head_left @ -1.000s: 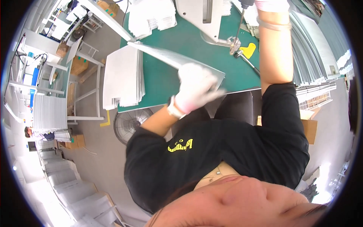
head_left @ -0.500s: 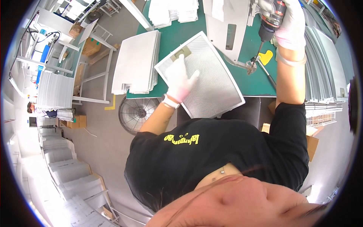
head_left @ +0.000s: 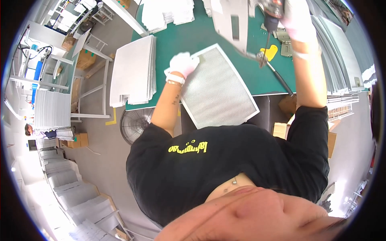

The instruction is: Assemble metal mesh filter panels by attaching plastic components and securing them with a drill.

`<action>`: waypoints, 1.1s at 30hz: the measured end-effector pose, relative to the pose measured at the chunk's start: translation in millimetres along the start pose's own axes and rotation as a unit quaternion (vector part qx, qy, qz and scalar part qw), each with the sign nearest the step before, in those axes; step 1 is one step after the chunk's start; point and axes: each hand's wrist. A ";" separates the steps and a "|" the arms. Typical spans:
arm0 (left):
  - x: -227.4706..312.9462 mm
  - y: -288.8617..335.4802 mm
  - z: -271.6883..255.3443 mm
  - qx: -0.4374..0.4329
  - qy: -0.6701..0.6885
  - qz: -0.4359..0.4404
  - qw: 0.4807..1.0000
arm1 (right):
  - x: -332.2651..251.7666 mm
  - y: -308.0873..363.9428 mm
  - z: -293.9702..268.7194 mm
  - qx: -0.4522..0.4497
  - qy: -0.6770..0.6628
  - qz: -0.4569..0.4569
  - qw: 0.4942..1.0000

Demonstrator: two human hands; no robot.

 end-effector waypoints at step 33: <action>110.6 164.1 -106.0 0.211 0.184 0.265 0.923 | 70.7 125.7 49.6 0.211 0.270 -0.089 0.935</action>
Point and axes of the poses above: each hand's wrist, its own y-axis away from the middle knuckle, its own z-axis out of the palm, x = y × z, and after that the axes turned 10 degrees about -y, right-handed
